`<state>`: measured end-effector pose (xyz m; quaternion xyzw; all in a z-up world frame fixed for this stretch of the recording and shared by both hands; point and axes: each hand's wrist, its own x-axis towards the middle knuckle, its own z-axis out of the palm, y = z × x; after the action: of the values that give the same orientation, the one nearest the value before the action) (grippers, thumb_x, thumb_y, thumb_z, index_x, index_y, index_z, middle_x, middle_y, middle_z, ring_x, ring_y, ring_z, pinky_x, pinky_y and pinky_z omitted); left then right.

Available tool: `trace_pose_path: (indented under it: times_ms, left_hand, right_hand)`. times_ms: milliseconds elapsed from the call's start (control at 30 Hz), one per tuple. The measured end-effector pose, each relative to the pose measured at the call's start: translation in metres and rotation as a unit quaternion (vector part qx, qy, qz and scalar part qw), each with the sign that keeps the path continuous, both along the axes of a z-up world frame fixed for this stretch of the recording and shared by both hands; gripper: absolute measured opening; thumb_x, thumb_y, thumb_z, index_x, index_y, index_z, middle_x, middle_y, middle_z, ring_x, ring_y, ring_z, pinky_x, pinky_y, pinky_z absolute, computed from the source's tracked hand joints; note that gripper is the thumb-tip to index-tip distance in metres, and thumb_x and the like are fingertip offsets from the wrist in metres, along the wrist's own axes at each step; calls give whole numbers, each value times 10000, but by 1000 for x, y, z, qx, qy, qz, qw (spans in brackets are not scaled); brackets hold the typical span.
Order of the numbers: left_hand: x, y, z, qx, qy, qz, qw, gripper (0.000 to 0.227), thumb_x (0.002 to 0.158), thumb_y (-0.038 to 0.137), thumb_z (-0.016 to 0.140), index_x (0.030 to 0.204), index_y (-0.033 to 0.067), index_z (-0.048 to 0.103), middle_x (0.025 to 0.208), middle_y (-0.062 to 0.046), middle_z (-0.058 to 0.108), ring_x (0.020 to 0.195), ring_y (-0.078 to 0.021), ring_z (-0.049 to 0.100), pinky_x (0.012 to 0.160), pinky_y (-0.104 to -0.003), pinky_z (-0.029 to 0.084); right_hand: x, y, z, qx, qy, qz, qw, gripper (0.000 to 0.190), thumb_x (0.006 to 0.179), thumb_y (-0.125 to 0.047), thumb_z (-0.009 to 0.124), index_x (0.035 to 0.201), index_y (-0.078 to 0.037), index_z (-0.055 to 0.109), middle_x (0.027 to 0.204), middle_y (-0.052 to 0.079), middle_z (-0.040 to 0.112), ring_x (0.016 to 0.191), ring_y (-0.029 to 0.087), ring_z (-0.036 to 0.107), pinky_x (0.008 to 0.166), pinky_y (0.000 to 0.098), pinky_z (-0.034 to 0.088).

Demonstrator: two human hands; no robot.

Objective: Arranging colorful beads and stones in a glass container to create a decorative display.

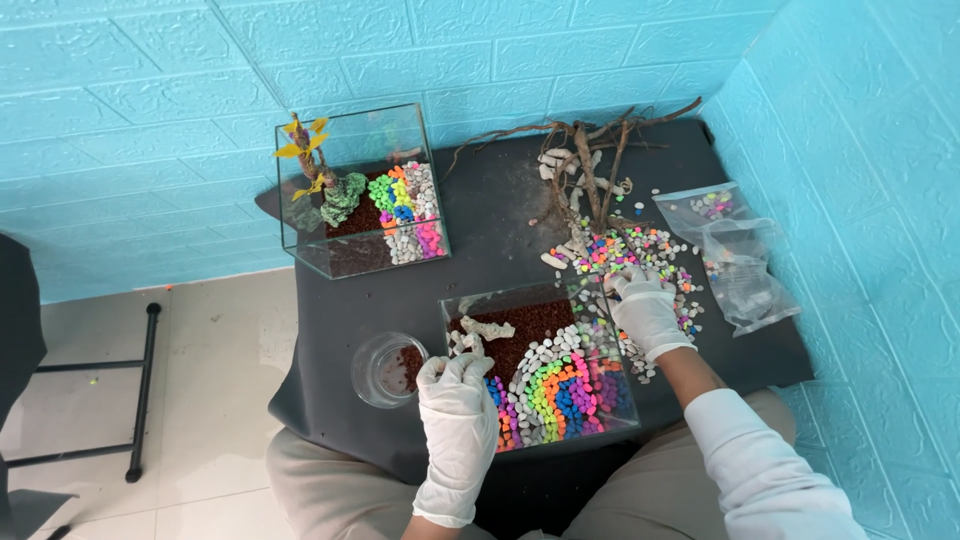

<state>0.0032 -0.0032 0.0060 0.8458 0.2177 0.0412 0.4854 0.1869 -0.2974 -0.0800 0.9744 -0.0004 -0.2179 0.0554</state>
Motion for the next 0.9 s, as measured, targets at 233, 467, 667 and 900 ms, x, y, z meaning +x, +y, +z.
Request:
trace_pose_path:
  times_ms: [233,467,667,900]
  left_hand:
    - [-7,9,-16,246,-189,-118,943,411,775,-163,534,1049,55,751,1041,44,708,1017,-217,499,964,-291,420]
    - [-2,0,-1,-45,-48,24,998,237,853,-75,546,835,118,684,979,46,494,921,-144,488,909,-204,425]
    - [3,-1,16,-123,-35,62,990,234,846,-75,590,779,145,547,828,47,340,759,-145,352,734,-219,378]
    - [-3,-2,-17,49,-70,8,996,290,875,-3,578,978,149,801,1149,-26,472,1019,-186,552,938,-240,495]
  right_hand:
    - [-24,3,-1,79,-139,61,985,249,1001,-415,567,1052,-178,626,1294,-10,538,1230,332,442,963,558,342]
    - [-41,2,59,271,-225,-87,932,172,1045,-297,514,993,-153,592,957,124,707,868,414,657,798,519,490]
    - [-65,61,155,440,-207,68,871,225,1076,-207,480,884,-119,557,691,1,504,602,168,463,623,345,415]
    - [-37,146,103,240,163,95,952,208,1025,-320,589,958,-135,658,970,40,696,801,207,623,790,364,466]
